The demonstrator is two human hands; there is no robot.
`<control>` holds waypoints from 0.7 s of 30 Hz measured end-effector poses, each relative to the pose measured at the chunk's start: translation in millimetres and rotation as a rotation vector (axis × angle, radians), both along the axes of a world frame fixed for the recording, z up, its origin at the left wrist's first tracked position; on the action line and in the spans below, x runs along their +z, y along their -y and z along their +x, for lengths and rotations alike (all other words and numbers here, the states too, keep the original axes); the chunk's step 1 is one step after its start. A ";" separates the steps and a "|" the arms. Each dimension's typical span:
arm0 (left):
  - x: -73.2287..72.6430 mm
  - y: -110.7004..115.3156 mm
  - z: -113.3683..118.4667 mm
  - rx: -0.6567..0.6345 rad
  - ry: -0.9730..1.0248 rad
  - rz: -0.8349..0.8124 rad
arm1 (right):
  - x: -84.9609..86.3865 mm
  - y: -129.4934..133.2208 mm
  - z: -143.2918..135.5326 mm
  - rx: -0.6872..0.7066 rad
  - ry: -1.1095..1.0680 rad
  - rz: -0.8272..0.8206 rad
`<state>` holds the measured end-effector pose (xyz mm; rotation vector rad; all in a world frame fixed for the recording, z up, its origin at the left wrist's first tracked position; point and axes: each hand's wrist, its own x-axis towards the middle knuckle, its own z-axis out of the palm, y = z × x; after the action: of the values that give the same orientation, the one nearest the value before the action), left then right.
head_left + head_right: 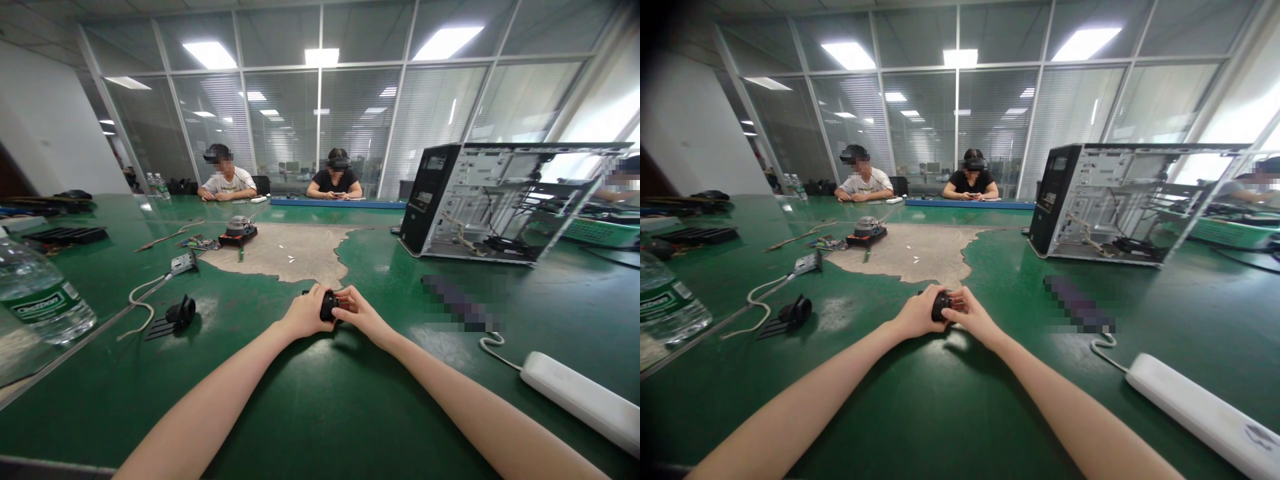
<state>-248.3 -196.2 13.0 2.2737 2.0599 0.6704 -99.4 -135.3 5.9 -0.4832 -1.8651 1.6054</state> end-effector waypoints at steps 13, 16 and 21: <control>-2.2 -1.5 -1.4 -0.010 -0.012 0.010 | -1.9 -4.2 -0.3 0.023 0.021 -0.002; -3.2 -1.6 -2.1 -0.028 -0.010 0.032 | -1.7 -3.0 -0.2 0.006 0.001 -0.012; -4.7 -2.7 -2.4 -0.033 -0.008 0.058 | -7.9 -3.9 -3.9 -0.063 0.017 -0.006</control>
<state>-250.7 -193.5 8.3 2.3391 2.0278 0.7294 -103.2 -131.3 -2.0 -0.5539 -1.8402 1.5704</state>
